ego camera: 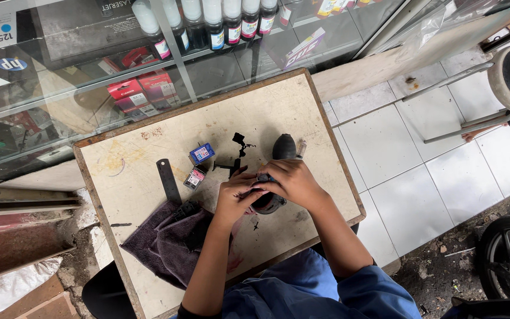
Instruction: The person refills a printer ink cartridge using a syringe. They draw ink from a container, inject it into the cartridge, and repeat the process multiple times.
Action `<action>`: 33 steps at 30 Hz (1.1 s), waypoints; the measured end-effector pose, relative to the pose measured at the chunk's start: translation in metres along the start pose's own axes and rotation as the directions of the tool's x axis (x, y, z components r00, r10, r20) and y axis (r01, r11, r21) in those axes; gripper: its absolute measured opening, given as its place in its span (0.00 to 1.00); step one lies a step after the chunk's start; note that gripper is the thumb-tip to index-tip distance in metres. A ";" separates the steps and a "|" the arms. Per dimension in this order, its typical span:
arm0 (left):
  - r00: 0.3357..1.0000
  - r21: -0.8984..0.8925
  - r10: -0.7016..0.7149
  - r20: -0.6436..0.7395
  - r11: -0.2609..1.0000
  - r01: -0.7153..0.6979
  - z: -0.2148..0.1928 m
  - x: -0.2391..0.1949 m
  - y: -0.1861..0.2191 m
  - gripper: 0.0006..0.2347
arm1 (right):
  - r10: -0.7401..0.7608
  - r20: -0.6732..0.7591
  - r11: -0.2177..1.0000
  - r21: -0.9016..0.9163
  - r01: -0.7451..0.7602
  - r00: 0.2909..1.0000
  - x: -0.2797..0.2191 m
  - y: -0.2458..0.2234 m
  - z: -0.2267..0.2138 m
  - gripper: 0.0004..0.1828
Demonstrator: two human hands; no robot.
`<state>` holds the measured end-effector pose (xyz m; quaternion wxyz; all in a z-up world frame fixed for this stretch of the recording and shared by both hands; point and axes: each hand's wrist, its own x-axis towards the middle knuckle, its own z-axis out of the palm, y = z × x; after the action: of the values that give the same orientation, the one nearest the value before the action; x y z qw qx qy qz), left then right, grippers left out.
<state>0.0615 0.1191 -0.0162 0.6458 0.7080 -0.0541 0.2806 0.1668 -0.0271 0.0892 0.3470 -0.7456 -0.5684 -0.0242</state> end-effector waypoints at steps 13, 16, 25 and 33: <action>1.000 -0.018 0.006 -0.013 1.000 -0.007 0.000 0.004 0.011 0.05 | 0.004 0.017 1.000 0.006 -0.004 1.000 0.002 -0.002 -0.003 0.11; 1.000 -0.012 0.014 -0.018 1.000 -0.014 0.000 0.005 0.012 0.04 | 0.005 0.023 1.000 0.006 -0.005 1.000 0.001 -0.001 -0.002 0.11; 1.000 -0.002 0.029 -0.013 1.000 -0.029 -0.001 -0.002 -0.001 0.04 | 0.008 0.033 1.000 0.005 -0.008 0.999 -0.002 0.000 0.001 0.11; 1.000 -0.064 0.018 -0.025 0.998 -0.019 0.000 0.006 0.017 0.05 | 0.015 0.043 1.000 0.020 -0.016 0.999 -0.003 0.001 0.001 0.11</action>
<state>0.0590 0.1179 0.0017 0.6663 0.6828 -0.0616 0.2934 0.1661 -0.0288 0.0863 0.3425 -0.7468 -0.5700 0.0001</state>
